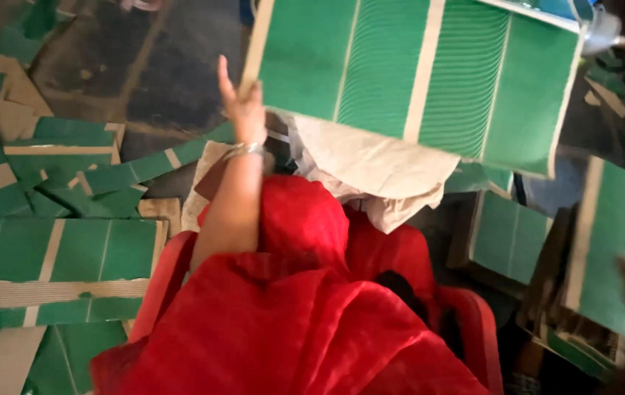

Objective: The person sits on a chair and counts and aligns stacks of large green printed sheets, tapping and squaring each stack by hand before setting it aside and picking up the next stack. Another worker nearby handles plain sheets at the side.

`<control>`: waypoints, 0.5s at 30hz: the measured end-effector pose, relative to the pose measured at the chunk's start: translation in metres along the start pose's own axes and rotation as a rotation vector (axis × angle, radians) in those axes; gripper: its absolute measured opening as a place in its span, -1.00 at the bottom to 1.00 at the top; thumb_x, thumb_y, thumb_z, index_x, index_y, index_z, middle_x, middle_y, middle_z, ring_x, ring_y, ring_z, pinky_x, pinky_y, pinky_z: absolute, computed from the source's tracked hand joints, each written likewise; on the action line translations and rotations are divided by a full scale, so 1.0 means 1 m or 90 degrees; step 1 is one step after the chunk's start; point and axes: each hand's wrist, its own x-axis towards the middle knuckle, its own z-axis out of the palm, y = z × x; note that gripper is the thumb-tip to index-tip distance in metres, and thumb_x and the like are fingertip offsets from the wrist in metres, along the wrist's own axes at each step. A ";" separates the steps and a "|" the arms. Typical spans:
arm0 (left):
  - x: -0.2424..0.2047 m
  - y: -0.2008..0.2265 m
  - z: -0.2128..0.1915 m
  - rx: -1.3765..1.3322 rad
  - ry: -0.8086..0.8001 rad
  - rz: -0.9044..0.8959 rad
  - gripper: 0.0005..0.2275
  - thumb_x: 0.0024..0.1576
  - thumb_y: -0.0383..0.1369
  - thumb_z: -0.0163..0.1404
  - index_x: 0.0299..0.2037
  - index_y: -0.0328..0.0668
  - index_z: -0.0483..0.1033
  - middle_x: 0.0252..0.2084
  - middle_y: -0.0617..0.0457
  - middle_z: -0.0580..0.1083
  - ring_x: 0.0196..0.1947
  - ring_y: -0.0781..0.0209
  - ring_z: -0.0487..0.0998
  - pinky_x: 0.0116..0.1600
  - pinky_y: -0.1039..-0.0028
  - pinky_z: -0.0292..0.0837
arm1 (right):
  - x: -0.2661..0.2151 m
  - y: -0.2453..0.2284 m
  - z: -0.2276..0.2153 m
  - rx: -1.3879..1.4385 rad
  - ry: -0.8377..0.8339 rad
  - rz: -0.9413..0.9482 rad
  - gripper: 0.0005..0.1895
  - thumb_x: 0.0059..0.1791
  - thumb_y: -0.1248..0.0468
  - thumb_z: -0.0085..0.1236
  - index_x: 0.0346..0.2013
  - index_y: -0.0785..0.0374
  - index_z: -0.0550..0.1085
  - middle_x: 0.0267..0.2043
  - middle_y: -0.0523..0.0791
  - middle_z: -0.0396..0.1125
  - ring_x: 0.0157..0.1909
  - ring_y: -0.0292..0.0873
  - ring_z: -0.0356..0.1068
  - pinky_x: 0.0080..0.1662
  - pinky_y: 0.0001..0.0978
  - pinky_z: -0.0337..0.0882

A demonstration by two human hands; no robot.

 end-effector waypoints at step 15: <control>-0.050 -0.092 -0.146 0.401 -0.074 0.160 -0.76 0.15 -0.48 -0.03 -0.01 -0.27 0.59 -0.07 -0.14 0.60 -0.06 0.02 0.60 0.11 0.33 0.47 | 0.105 -0.078 0.275 0.810 0.272 0.407 -0.48 0.11 0.07 0.17 0.20 0.43 0.54 0.13 -0.01 0.52 0.06 0.00 0.55 -0.02 -0.14 0.56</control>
